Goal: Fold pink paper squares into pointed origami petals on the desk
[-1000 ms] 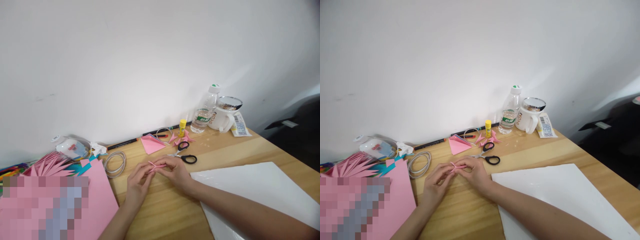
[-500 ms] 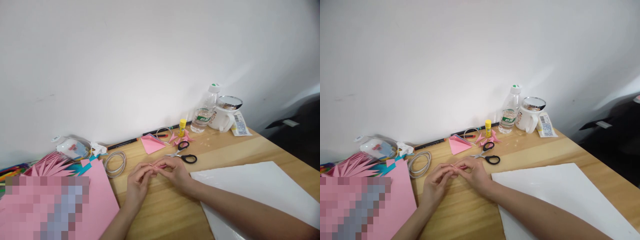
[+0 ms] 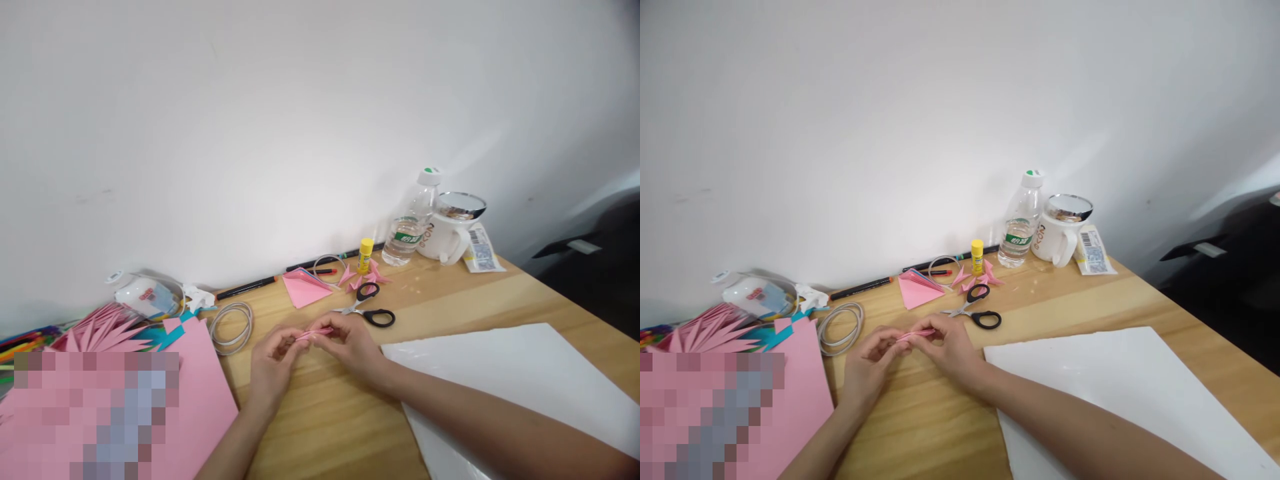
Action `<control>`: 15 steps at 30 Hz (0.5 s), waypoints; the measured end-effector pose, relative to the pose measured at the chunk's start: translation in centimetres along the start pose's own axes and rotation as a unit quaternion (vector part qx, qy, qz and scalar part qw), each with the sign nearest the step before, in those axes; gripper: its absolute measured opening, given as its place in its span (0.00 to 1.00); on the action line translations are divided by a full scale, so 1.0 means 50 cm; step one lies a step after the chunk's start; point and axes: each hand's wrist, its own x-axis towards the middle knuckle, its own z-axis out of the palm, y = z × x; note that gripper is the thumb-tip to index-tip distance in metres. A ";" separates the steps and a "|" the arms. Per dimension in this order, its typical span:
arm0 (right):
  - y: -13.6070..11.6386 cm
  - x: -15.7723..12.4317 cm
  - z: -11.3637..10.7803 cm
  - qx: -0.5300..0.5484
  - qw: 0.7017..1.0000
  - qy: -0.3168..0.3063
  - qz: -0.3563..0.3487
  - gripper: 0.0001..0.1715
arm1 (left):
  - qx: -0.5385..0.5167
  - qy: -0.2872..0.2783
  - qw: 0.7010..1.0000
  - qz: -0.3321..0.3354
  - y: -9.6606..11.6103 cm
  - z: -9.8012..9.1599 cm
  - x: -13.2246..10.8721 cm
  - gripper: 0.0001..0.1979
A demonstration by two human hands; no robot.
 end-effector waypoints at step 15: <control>0.002 0.021 -0.017 0.189 0.962 -0.090 0.173 0.16 | -0.091 -0.013 0.996 0.000 0.008 -0.004 0.005 0.05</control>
